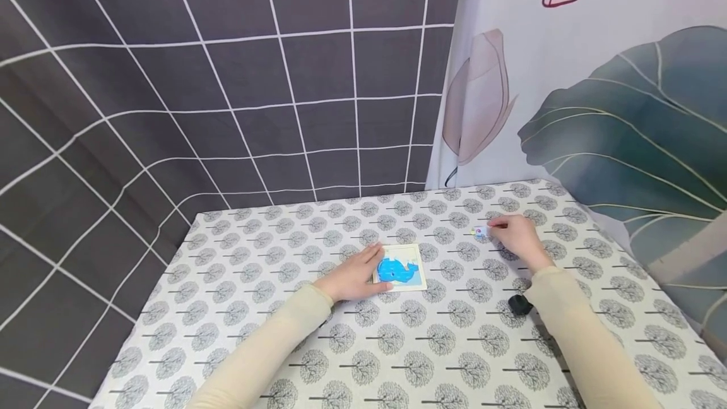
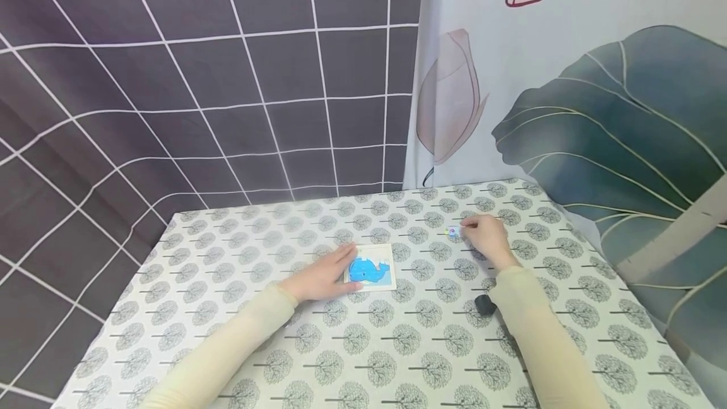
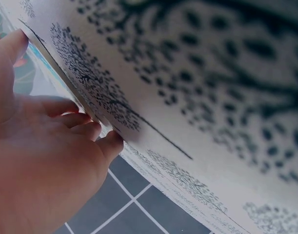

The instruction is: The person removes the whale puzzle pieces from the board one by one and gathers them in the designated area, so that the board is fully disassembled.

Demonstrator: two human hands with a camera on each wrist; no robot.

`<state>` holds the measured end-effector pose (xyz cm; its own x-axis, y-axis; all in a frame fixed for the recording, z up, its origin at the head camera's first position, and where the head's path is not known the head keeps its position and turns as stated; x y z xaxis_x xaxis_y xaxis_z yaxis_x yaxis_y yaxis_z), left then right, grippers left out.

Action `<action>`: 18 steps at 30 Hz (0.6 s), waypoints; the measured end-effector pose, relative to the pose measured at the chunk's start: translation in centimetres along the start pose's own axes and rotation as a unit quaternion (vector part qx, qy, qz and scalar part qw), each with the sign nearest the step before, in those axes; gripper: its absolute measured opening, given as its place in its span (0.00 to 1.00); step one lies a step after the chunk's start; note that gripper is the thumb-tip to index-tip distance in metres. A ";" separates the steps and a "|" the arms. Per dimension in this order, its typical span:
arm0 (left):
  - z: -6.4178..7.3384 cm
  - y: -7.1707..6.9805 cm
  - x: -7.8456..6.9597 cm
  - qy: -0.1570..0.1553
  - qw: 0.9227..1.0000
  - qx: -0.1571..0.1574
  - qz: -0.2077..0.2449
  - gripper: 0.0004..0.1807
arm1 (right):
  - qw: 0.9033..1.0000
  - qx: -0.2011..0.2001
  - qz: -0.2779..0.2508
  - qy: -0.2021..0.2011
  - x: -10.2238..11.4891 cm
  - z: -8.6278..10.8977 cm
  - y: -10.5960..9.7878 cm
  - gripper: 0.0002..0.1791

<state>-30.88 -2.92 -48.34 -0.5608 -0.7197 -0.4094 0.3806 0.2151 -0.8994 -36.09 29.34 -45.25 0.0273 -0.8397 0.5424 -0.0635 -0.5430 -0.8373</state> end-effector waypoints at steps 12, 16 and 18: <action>0.2 -0.1 0.5 -0.025 1.000 -0.010 0.009 0.53 | 0.997 0.047 -0.049 -0.044 6.2 -0.1 2.9 0.18; 0.4 -0.3 0.7 -0.044 0.999 -0.011 0.020 0.54 | 0.995 0.062 -0.051 -0.062 8.5 -0.2 4.5 0.18; 0.4 -0.4 0.7 -0.049 0.998 -0.010 0.024 0.55 | 0.994 0.072 -0.056 -0.066 9.4 -0.3 5.4 0.18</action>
<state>-31.09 -3.77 -48.20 -0.4670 -0.7695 -0.4357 0.3893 0.2635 -0.8826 -36.44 18.47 -44.63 0.1573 -0.7636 0.6263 0.0898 -0.6205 -0.7790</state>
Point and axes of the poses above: each hand's wrist, its own z-axis away from the middle knuckle, its own y-axis out of the palm, x = y × z, the point moved 10 cm from there along -z, towards the middle knuckle, and after that the axes turned 6 degrees about z, right-handed, at the moved point
